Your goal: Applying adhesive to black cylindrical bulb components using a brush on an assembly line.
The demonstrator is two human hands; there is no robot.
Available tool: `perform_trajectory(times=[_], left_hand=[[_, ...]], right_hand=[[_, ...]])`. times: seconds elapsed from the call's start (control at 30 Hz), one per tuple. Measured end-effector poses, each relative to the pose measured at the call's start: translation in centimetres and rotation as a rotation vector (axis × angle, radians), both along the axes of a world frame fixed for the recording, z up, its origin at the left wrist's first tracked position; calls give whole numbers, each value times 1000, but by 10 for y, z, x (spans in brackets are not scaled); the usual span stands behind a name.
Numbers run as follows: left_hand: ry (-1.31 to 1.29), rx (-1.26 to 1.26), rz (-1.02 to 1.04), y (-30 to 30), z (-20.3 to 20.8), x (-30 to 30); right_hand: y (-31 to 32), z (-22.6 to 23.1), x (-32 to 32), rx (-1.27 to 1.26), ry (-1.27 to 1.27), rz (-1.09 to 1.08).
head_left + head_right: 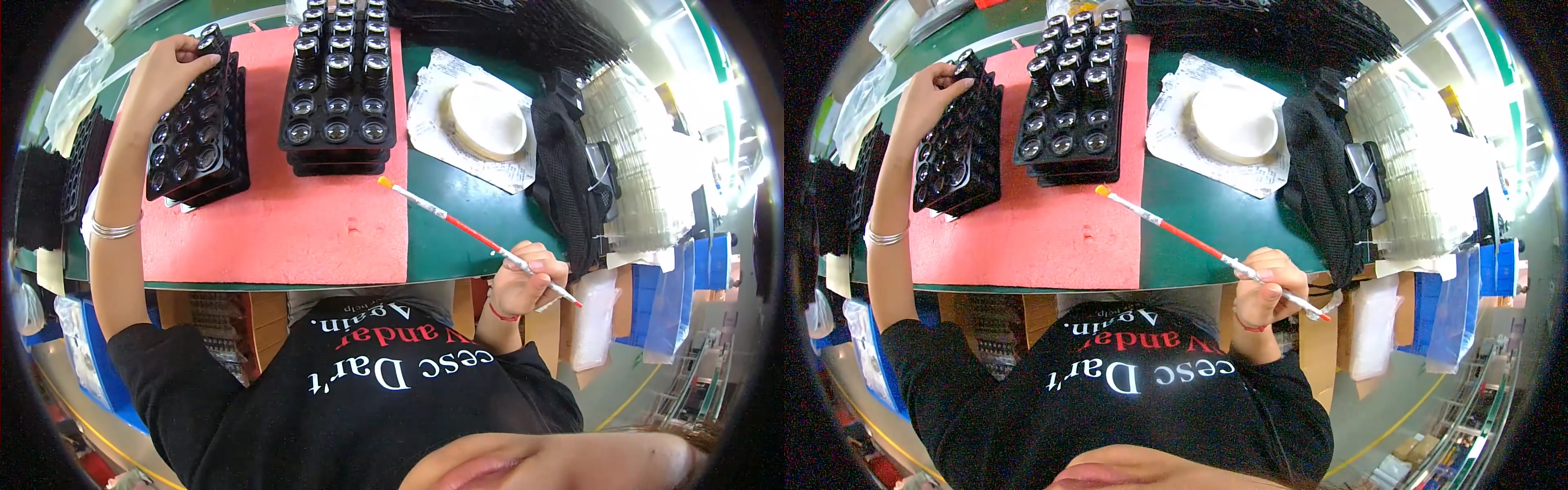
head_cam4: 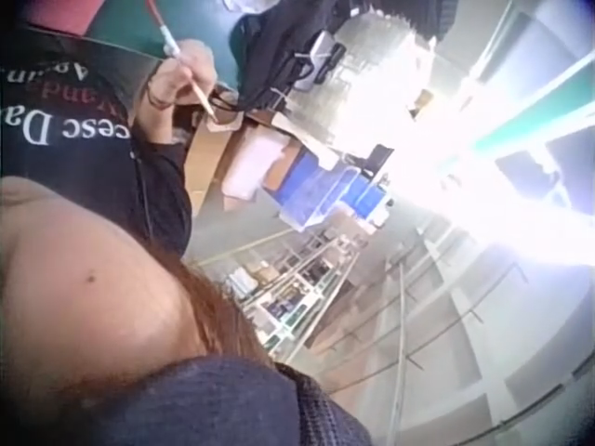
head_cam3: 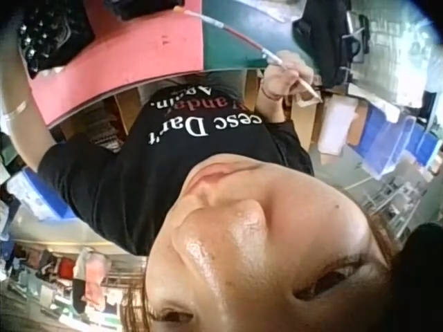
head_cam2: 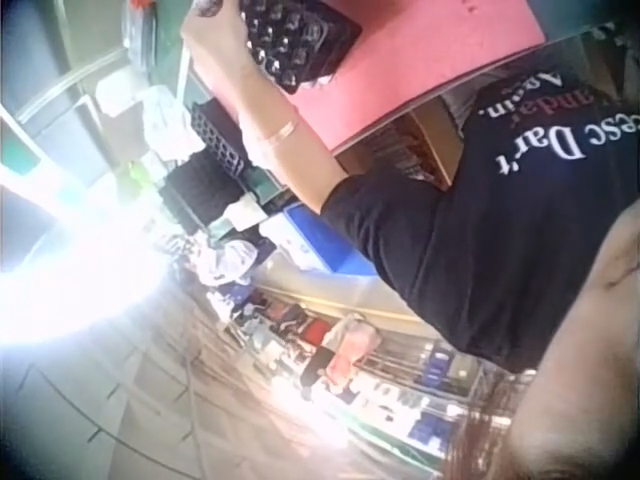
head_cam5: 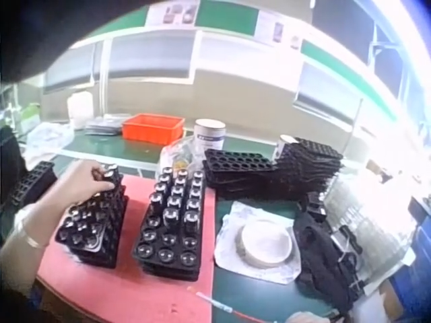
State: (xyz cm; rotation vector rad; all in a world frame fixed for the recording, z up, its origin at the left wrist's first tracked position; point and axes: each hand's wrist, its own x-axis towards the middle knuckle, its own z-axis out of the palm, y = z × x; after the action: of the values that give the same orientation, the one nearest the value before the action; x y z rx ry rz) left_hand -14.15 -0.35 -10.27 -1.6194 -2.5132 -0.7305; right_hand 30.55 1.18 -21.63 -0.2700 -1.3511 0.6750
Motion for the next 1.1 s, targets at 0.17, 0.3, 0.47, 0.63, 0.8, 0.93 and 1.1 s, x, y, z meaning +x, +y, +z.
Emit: perform_trajectory(times=[0.17,0.3,0.47,0.63,0.8,0.93,1.1], left_hand=[[108,31,103,-9,13,27],[224,148,39,-20,24,67],[281,169,-280,0,14,102],[119,46,-265,24,7,103],[120,66,-323,27,10,102],[82,-7,-267,26,8,104],[81,5,-262,26,6,102]], right_hand=[[0,1,0,4,-11,-1],[0,2,-1,13,-10,3],[1,2,-1,11,30,23],[3,2,7,-32,57,118],[18,7,23,-80,108,-89],[26,13,33,-152,119,-197],[33,23,36,-83,39,-300]])
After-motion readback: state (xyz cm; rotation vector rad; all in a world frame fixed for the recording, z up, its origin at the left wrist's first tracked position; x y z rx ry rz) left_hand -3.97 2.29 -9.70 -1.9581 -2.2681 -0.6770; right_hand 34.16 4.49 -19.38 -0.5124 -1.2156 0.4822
